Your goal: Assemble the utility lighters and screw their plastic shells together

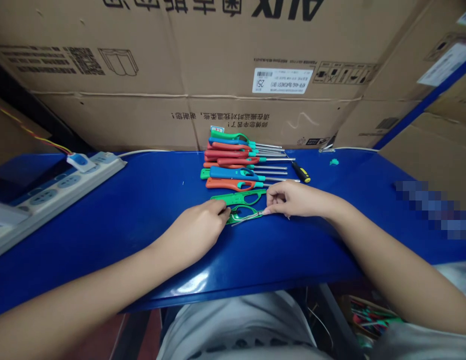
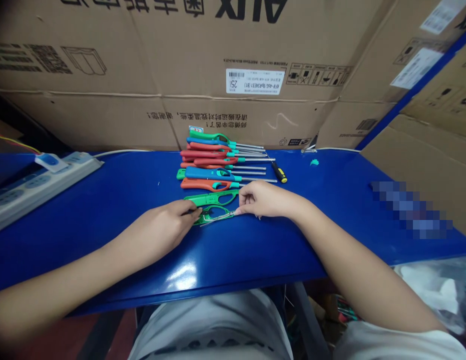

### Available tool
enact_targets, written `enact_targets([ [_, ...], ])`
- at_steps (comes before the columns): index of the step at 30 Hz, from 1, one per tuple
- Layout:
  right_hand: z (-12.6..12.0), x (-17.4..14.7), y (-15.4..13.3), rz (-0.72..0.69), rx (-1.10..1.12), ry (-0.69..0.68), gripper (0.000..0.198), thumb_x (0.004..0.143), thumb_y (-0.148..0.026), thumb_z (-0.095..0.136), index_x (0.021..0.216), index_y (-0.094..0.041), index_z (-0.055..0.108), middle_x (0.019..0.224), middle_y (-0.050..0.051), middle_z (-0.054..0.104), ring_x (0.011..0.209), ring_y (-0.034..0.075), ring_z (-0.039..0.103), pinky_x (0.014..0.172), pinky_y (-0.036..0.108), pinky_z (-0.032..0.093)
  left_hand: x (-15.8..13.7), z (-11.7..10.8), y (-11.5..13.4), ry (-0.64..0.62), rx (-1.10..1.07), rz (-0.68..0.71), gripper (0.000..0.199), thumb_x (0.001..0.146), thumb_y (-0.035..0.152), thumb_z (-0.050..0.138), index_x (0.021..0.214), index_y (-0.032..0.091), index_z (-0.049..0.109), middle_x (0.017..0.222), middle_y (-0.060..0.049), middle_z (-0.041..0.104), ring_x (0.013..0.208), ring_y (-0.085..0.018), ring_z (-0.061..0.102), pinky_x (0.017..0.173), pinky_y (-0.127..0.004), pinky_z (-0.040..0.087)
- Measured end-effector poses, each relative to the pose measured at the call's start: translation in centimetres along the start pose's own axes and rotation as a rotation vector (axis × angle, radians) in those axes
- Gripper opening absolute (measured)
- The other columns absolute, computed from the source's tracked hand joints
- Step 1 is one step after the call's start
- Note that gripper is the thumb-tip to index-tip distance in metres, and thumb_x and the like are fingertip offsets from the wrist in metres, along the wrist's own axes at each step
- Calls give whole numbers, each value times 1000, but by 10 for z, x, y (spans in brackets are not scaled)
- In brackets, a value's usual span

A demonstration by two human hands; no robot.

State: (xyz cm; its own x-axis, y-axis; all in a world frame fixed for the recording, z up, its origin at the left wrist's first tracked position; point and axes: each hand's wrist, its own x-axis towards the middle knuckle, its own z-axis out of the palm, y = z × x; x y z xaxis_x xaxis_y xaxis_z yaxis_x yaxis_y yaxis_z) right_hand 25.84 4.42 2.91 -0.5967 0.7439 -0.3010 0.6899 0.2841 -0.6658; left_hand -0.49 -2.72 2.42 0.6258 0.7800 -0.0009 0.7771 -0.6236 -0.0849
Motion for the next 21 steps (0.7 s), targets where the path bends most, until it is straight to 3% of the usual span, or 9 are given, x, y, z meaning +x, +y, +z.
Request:
enact_targets([
  [5, -2, -4, -2, -68, -70, 21, 31, 85, -46, 70, 78, -16, 63, 57, -2, 60, 49, 11, 53, 51, 24, 38, -8, 0, 3, 11, 109, 115, 37, 97, 6, 36, 114, 7, 68, 107, -17, 66, 94, -29, 63, 80, -41, 54],
  [8, 0, -6, -4, -203, -185, 87, 26, 87, -40, 69, 94, -15, 67, 69, 1, 64, 56, 12, 53, 56, 24, 39, -9, 2, 3, 55, 118, 90, 32, 98, 12, 42, 118, 7, 67, 108, -18, 65, 98, -31, 60, 83, -44, 53],
  [11, 11, -4, -6, -357, -263, 187, 31, 87, -36, 69, 112, -17, 65, 92, 5, 67, 74, 15, 58, 66, 26, 44, -9, 4, 1, 67, 13, 58, 29, 98, 15, 46, 118, 11, 67, 109, -15, 64, 96, -28, 61, 84, -42, 53],
  [15, 35, 2, -12, -493, -350, 230, 24, 93, -33, 64, 114, -21, 63, 115, 8, 64, 95, 19, 61, 78, 29, 46, -7, 4, -1, 91, -191, 14, 30, 98, 14, 47, 125, 13, 60, 114, -13, 62, 103, -27, 60, 90, -41, 53],
  [18, 45, 7, -15, -541, -362, 227, 14, 98, -29, 56, 106, -22, 64, 112, 6, 63, 93, 17, 62, 76, 28, 46, -7, 4, -1, 94, -245, 31, 30, 97, 13, 48, 125, 16, 57, 116, -12, 61, 105, -27, 58, 91, -42, 52],
  [21, 45, 9, -15, -543, -208, 253, 10, 97, -28, 57, 96, -20, 63, 95, 3, 63, 80, 14, 59, 71, 25, 44, -6, 5, -1, 83, -240, 65, 28, 97, 13, 47, 121, 18, 60, 114, -10, 61, 106, -27, 57, 91, -43, 52],
])
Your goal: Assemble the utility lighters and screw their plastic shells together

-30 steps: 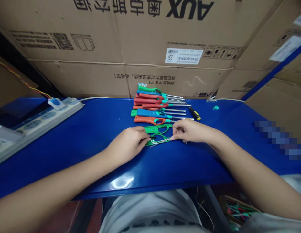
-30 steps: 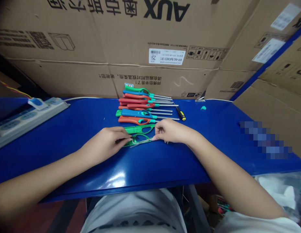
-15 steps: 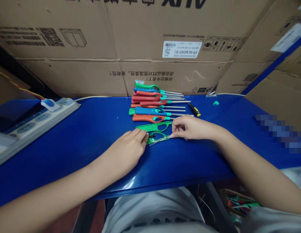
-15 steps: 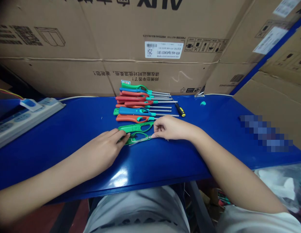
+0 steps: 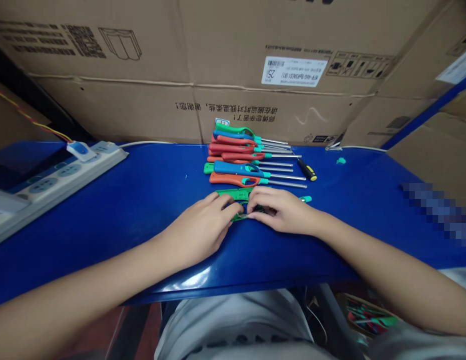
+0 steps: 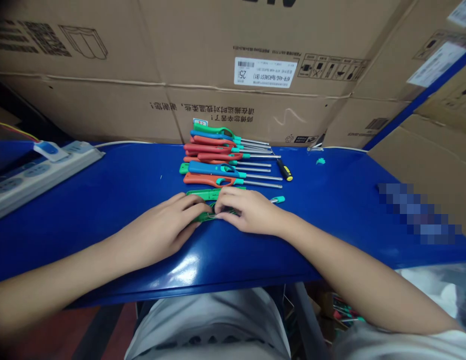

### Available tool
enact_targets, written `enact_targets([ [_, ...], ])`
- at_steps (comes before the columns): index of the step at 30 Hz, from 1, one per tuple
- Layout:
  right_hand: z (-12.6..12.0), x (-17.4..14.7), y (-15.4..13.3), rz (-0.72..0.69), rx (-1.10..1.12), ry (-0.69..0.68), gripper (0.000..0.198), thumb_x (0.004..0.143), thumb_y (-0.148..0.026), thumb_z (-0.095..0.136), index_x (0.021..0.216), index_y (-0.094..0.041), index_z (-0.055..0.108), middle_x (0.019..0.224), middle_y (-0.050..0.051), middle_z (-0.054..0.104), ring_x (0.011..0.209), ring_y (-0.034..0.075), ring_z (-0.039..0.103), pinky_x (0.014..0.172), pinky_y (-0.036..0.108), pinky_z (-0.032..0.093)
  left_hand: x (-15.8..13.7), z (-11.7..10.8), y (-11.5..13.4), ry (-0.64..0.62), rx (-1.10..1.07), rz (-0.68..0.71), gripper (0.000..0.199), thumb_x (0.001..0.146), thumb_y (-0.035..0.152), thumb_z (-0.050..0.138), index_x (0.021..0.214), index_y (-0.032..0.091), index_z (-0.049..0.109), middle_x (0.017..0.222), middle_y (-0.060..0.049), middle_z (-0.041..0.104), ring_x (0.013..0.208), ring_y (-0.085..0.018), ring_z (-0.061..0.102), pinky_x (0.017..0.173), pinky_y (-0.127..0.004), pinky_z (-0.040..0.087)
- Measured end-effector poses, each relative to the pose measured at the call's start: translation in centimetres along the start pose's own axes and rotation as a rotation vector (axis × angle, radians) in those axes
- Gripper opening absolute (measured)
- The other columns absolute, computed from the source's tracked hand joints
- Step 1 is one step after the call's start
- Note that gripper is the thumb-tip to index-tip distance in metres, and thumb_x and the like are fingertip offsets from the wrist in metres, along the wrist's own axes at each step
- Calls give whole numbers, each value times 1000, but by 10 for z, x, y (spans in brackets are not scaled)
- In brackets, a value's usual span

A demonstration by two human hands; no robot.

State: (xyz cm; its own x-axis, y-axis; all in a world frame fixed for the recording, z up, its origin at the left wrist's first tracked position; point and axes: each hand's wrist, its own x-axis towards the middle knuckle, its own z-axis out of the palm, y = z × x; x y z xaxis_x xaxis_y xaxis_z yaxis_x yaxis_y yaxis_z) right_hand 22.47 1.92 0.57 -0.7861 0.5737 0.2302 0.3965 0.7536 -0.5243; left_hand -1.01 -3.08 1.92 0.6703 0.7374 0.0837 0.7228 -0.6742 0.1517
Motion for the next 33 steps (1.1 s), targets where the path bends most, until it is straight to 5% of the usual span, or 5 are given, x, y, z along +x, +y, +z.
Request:
enact_targets([
  [5, -7, -1, 5, 219, 241, 18, 14, 97, -33, 55, 96, -19, 56, 66, -6, 49, 54, 9, 42, 53, 21, 35, 0, -2, 0, -19, 28, 2, 28, 97, 13, 46, 117, 20, 65, 111, -11, 62, 105, -27, 57, 91, -42, 53],
  [14, -12, 0, 10, 4, 79, -93, 5, 92, -20, 62, 88, -17, 61, 87, 2, 60, 73, 12, 51, 66, 24, 41, -1, -6, 4, -52, 145, 24, 32, 96, 12, 48, 120, 22, 66, 113, -11, 65, 101, -27, 59, 85, -40, 55],
  [22, -12, 0, 10, 28, 43, -53, 8, 92, -19, 61, 84, -17, 60, 77, 1, 60, 66, 12, 48, 61, 23, 39, 1, -6, 3, -54, 138, 16, 29, 96, 14, 47, 118, 21, 65, 110, -10, 64, 97, -28, 58, 83, -41, 54],
  [33, -14, -3, 11, 35, 138, -127, 14, 93, -16, 56, 102, -17, 65, 94, 4, 65, 65, 11, 47, 61, 23, 40, 0, -3, 3, -27, 87, 35, 30, 96, 12, 46, 117, 21, 66, 109, -10, 62, 99, -26, 56, 87, -40, 51],
])
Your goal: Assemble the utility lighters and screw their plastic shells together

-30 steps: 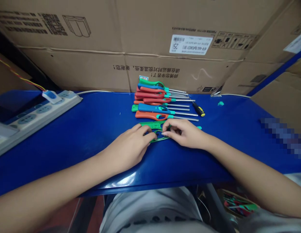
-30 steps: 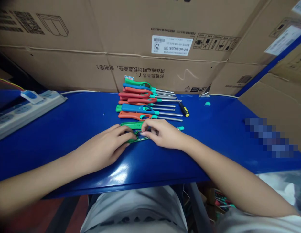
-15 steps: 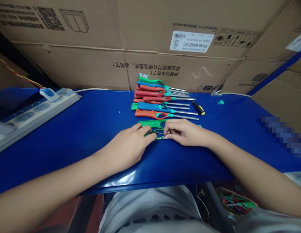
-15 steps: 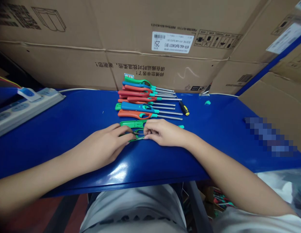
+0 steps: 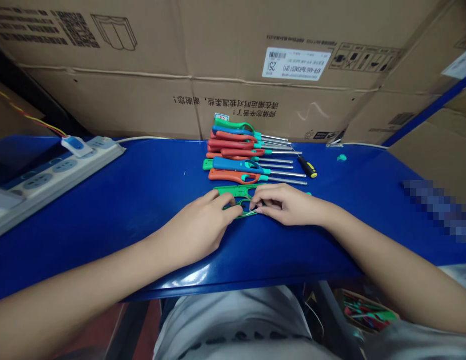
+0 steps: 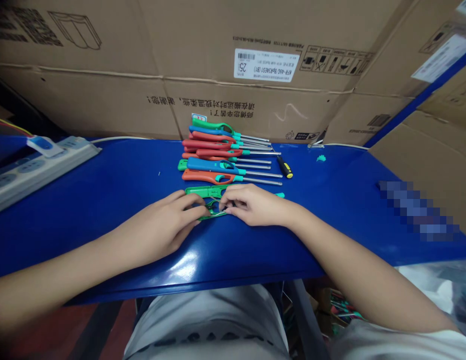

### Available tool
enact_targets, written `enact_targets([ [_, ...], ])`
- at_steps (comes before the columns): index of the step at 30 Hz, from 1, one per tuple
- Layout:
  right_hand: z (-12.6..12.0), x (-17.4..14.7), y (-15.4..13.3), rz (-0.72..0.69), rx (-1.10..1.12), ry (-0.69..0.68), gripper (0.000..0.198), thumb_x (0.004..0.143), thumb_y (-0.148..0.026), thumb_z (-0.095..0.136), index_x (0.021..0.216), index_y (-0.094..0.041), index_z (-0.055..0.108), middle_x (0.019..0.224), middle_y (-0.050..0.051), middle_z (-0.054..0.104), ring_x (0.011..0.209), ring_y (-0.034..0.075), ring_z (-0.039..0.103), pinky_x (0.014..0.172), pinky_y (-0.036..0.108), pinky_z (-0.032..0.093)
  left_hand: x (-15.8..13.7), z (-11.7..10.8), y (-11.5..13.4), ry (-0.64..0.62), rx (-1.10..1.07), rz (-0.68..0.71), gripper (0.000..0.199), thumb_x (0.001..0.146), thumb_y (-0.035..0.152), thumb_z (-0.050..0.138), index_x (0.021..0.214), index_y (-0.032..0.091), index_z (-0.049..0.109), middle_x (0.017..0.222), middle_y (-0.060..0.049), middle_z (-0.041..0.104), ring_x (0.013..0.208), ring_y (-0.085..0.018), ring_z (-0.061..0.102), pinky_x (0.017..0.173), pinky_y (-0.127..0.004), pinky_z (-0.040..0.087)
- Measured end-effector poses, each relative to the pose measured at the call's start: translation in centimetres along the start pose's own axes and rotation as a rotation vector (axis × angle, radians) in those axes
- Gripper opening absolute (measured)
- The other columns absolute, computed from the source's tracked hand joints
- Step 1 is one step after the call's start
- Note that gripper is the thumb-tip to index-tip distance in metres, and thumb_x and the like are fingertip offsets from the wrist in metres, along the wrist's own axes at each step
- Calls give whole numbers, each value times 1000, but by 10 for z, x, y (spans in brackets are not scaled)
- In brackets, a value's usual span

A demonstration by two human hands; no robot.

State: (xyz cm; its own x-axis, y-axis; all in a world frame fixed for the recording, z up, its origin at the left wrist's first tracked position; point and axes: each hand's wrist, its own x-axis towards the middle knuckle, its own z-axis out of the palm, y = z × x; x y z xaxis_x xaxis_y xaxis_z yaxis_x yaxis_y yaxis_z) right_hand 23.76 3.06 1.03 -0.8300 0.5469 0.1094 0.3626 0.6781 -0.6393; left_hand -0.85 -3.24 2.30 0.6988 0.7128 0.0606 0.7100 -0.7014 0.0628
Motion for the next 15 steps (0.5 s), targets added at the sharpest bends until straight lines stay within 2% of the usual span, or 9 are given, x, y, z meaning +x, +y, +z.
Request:
enact_targets([
  [6, 0, 2, -3, 51, -42, -41, 12, 95, -18, 53, 100, -16, 64, 86, 2, 61, 66, 12, 46, 64, 24, 39, 0, 4, 1, -6, -52, -8, 33, 97, 11, 44, 123, 21, 62, 115, -11, 59, 100, -27, 54, 89, -43, 49],
  [15, -3, -1, -4, 39, -73, -75, 12, 95, -18, 52, 102, -16, 62, 87, 3, 62, 68, 12, 47, 67, 25, 39, -2, 3, 5, -17, -61, -22, 31, 98, 15, 44, 122, 22, 63, 115, -11, 60, 100, -28, 55, 88, -44, 48],
])
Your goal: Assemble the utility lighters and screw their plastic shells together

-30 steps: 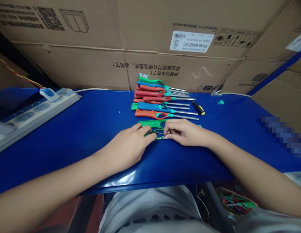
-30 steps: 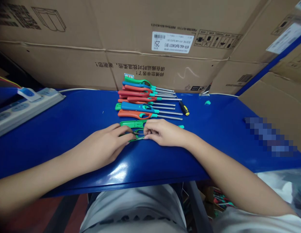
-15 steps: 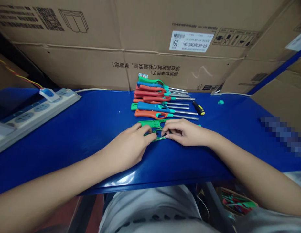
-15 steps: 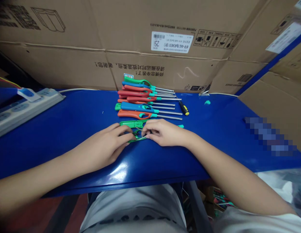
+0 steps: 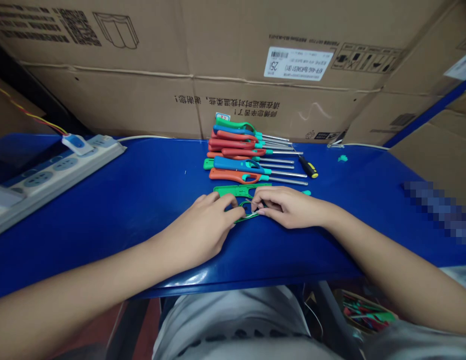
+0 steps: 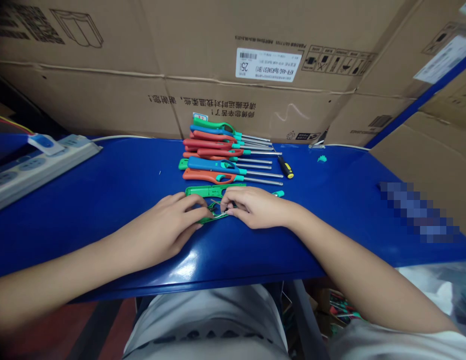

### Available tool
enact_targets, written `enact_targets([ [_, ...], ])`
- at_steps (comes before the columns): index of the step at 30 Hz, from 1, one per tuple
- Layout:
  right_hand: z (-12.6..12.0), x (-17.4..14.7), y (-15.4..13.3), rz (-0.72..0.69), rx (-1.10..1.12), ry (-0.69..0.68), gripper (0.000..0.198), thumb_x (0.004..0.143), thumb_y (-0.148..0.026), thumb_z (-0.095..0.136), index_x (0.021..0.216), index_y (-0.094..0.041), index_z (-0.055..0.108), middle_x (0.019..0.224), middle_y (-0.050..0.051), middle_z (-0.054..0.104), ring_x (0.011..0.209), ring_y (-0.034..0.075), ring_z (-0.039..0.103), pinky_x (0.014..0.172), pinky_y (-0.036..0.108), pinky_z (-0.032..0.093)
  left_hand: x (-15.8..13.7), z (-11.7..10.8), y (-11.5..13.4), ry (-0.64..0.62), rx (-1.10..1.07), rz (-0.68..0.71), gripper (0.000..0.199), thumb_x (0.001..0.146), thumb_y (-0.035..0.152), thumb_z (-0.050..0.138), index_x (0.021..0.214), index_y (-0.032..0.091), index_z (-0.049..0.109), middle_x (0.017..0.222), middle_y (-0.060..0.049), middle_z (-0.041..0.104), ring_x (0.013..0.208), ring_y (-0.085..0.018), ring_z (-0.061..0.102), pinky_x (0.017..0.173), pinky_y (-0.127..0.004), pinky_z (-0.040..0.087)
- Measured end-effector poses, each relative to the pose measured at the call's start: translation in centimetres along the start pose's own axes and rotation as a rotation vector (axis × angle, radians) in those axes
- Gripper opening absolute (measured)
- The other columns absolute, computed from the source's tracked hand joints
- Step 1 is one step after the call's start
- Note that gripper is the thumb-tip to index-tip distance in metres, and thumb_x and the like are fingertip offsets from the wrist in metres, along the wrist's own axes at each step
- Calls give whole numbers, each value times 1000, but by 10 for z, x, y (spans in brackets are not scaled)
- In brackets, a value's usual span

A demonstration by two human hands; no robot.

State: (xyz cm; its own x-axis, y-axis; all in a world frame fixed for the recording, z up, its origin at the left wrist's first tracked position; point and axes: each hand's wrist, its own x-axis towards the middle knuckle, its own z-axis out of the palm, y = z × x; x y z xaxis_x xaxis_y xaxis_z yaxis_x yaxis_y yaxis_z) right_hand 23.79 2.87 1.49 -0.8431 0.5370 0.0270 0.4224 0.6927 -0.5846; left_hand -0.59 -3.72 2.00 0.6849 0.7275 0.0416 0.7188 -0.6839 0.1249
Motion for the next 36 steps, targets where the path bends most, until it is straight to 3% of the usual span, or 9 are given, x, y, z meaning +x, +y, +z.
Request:
enact_targets([
  [7, 1, 1, 1, -52, 96, -2, 8, 93, -17, 55, 95, -16, 62, 85, 1, 61, 64, 10, 44, 62, 23, 38, 0, -1, 0, 3, 47, 9, 31, 98, 16, 44, 121, 23, 62, 115, -10, 60, 96, -28, 55, 82, -42, 48],
  [12, 4, 2, 4, -19, 83, 114, 7, 93, -18, 56, 94, -16, 63, 71, -3, 52, 60, 10, 43, 57, 22, 37, 0, -3, 0, -11, 32, 6, 30, 99, 15, 43, 120, 22, 63, 115, -10, 60, 98, -28, 55, 87, -44, 48],
  [17, 4, 1, 6, -82, 42, 76, 9, 92, -13, 56, 96, -16, 64, 89, 2, 62, 64, 9, 45, 61, 22, 40, 0, -3, 0, -15, 31, 8, 32, 98, 15, 44, 123, 24, 62, 115, -10, 60, 99, -27, 55, 87, -43, 47],
  [23, 3, 1, 4, -69, 49, 54, 11, 94, -14, 54, 99, -16, 64, 91, 3, 63, 65, 10, 48, 62, 23, 42, -1, 0, 0, 2, 51, 0, 32, 98, 15, 45, 125, 24, 61, 117, -10, 60, 99, -27, 54, 84, -41, 46],
  [30, 4, 0, -5, -34, -72, 38, 14, 98, -17, 48, 101, -16, 62, 98, 6, 66, 87, 16, 59, 79, 28, 45, -1, 0, 2, -14, 39, -23, 32, 98, 16, 44, 124, 23, 61, 117, -9, 59, 98, -27, 54, 82, -41, 45],
  [36, 3, -1, -7, -18, -137, 10, 13, 98, -18, 47, 102, -17, 60, 101, 6, 65, 89, 17, 59, 79, 29, 45, -1, 0, 3, -17, 27, -30, 32, 98, 16, 44, 125, 23, 60, 118, -9, 59, 99, -28, 54, 82, -41, 45],
])
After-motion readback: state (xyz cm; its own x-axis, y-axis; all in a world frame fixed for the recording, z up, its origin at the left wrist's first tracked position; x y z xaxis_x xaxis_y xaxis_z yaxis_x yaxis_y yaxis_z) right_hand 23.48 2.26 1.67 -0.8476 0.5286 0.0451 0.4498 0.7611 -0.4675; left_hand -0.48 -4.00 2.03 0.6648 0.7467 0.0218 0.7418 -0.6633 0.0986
